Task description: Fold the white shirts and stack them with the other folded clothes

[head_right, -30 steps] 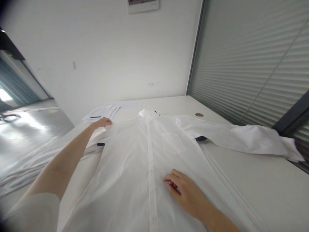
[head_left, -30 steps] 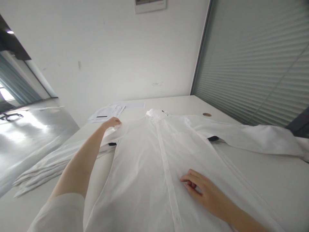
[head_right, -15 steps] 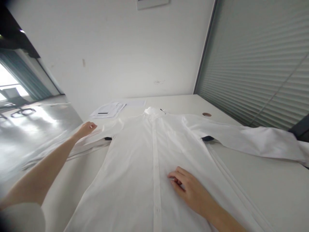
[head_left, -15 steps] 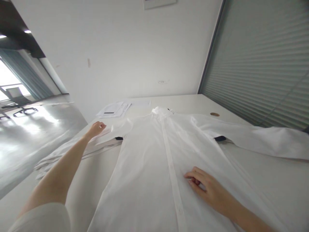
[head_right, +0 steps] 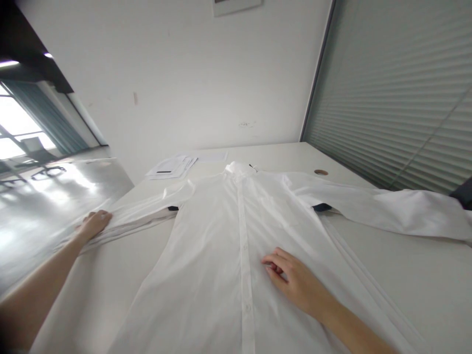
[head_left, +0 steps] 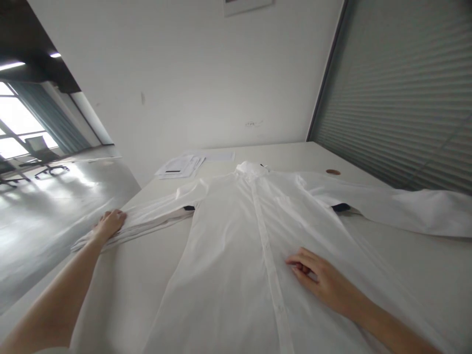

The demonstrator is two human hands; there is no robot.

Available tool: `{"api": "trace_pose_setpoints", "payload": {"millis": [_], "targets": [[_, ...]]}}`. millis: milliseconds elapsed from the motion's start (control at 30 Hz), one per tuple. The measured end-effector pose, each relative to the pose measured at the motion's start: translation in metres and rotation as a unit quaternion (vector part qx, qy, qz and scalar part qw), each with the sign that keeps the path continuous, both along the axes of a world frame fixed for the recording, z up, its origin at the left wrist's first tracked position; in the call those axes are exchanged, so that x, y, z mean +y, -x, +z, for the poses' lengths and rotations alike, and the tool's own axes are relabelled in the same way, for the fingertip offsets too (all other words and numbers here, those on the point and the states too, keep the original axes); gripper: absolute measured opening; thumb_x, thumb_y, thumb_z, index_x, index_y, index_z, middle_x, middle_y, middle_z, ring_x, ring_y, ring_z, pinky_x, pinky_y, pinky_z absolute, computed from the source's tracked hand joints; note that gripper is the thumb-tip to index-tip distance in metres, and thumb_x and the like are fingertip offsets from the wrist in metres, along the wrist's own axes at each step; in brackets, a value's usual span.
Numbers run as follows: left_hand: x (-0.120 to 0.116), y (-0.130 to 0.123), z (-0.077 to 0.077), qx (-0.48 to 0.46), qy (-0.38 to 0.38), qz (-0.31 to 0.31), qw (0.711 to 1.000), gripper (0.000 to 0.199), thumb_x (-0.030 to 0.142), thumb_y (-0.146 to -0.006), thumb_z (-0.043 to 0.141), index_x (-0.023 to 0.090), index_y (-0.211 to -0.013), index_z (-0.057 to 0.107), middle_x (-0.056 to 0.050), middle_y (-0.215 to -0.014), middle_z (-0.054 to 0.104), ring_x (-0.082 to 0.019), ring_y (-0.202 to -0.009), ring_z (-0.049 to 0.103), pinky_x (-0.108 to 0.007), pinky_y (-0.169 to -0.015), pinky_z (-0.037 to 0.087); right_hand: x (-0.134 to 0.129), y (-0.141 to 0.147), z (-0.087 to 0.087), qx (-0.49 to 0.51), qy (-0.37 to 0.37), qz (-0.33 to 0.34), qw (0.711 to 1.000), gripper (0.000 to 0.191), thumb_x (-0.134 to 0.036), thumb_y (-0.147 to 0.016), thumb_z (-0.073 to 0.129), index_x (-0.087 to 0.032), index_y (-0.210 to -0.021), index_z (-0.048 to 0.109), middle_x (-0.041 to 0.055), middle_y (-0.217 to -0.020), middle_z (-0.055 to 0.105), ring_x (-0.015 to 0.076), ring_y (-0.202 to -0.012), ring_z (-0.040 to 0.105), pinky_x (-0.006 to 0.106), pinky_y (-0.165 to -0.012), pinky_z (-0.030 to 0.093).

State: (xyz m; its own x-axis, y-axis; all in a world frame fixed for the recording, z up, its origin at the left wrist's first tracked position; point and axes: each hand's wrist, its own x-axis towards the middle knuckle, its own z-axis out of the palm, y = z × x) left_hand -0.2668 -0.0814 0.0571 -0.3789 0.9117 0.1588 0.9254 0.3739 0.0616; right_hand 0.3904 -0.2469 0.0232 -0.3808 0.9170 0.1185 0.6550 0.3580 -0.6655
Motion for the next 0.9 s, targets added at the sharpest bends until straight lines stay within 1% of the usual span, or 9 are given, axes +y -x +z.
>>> {"api": "trace_pose_setpoints", "payload": {"millis": [100, 233, 333, 433, 533, 600, 667, 767, 900], "targets": [[-0.004, 0.002, -0.001, 0.009, 0.024, 0.057, 0.998, 0.053, 0.048, -0.095, 0.025, 0.017, -0.121, 0.058, -0.021, -0.131, 0.054, -0.039, -0.113, 0.055, -0.059, -0.086, 0.046, -0.001, -0.002, -0.002, -0.001, -0.011, -0.006, 1.000, 0.023, -0.033, -0.100, 0.043, -0.024, -0.105, 0.064, 0.0041, -0.100, 0.058, 0.0174, -0.086, 0.061, 0.032, -0.080, 0.051], [-0.005, 0.005, -0.002, 0.047, 0.026, 0.112, 0.992, 0.047, 0.042, -0.096, 0.026, 0.013, -0.117, 0.057, -0.022, -0.130, 0.053, -0.040, -0.119, 0.050, -0.058, -0.090, 0.042, -0.003, -0.006, -0.004, -0.022, -0.043, -0.024, 0.999, 0.023, -0.033, -0.100, 0.043, -0.024, -0.104, 0.064, 0.0058, -0.101, 0.058, 0.0203, -0.095, 0.060, 0.035, -0.086, 0.050], [-0.003, -0.001, -0.002, 0.077, -0.002, 0.123, 0.989, 0.043, 0.035, -0.094, 0.032, 0.013, -0.124, 0.054, -0.022, -0.132, 0.050, -0.038, -0.121, 0.049, -0.055, -0.093, 0.040, -0.004, -0.004, -0.002, -0.048, -0.065, -0.035, 0.996, 0.022, -0.032, -0.099, 0.044, -0.023, -0.102, 0.064, 0.0064, -0.102, 0.059, 0.0211, -0.097, 0.060, 0.036, -0.089, 0.050], [0.006, -0.032, 0.003, 0.079, -0.071, 0.051, 0.993, 0.045, 0.035, -0.094, 0.036, 0.016, -0.132, 0.051, -0.020, -0.139, 0.046, -0.037, -0.124, 0.046, -0.055, -0.097, 0.038, -0.002, -0.004, 0.003, -0.093, -0.089, -0.037, 0.991, 0.025, -0.034, -0.100, 0.043, -0.023, -0.102, 0.065, 0.0078, -0.102, 0.062, 0.0219, -0.099, 0.061, 0.038, -0.090, 0.050], [0.024, -0.091, 0.010, 0.060, -0.129, -0.099, 0.985, 0.044, 0.038, -0.097, 0.035, 0.017, -0.130, 0.055, -0.017, -0.139, 0.049, -0.032, -0.124, 0.049, -0.050, -0.103, 0.037, 0.008, -0.018, 0.007, -0.165, -0.139, -0.058, 0.975, 0.037, -0.048, -0.098, 0.046, -0.023, -0.118, 0.065, 0.0119, -0.121, 0.063, 0.0278, -0.116, 0.057, 0.047, -0.100, 0.045], [0.037, -0.136, 0.010, 0.037, -0.142, -0.216, 0.965, 0.045, 0.039, -0.098, 0.032, 0.017, -0.129, 0.057, -0.014, -0.138, 0.054, -0.028, -0.128, 0.048, -0.044, -0.110, 0.033, 0.018, -0.037, 0.007, -0.213, -0.161, -0.099, 0.959, 0.055, -0.058, -0.095, 0.045, -0.023, -0.136, 0.057, 0.0146, -0.141, 0.053, 0.0329, -0.134, 0.045, 0.054, -0.109, 0.037], [0.046, -0.173, 0.004, 0.009, -0.134, -0.294, 0.946, 0.050, 0.043, -0.099, 0.030, 0.019, -0.135, 0.054, -0.011, -0.142, 0.053, -0.026, -0.136, 0.043, -0.040, -0.115, 0.028, 0.025, -0.060, 0.003, -0.251, -0.138, -0.128, 0.950, 0.068, -0.063, -0.094, 0.041, -0.022, -0.148, 0.046, 0.0148, -0.155, 0.040, 0.0343, -0.144, 0.032, 0.054, -0.114, 0.030], [0.050, -0.201, -0.015, -0.041, -0.071, -0.300, 0.950, 0.059, 0.051, -0.099, 0.025, 0.022, -0.146, 0.044, -0.010, -0.154, 0.042, -0.028, -0.144, 0.034, -0.043, -0.116, 0.027, 0.025, -0.088, -0.005, -0.283, -0.069, -0.117, 0.950, 0.072, -0.065, -0.095, 0.037, -0.024, -0.153, 0.037, 0.0110, -0.161, 0.029, 0.0325, -0.147, 0.025, 0.052, -0.118, 0.026], [0.043, -0.192, -0.040, -0.045, 0.024, -0.284, 0.958, 0.065, 0.058, -0.098, 0.024, 0.026, -0.154, 0.033, -0.010, -0.160, 0.031, -0.034, -0.148, 0.026, -0.054, -0.116, 0.023, 0.017, -0.103, -0.006, -0.286, -0.048, -0.097, 0.952, 0.070, -0.064, -0.095, 0.037, -0.027, -0.154, 0.034, 0.0074, -0.162, 0.024, 0.0308, -0.148, 0.022, 0.052, -0.120, 0.021]]}}
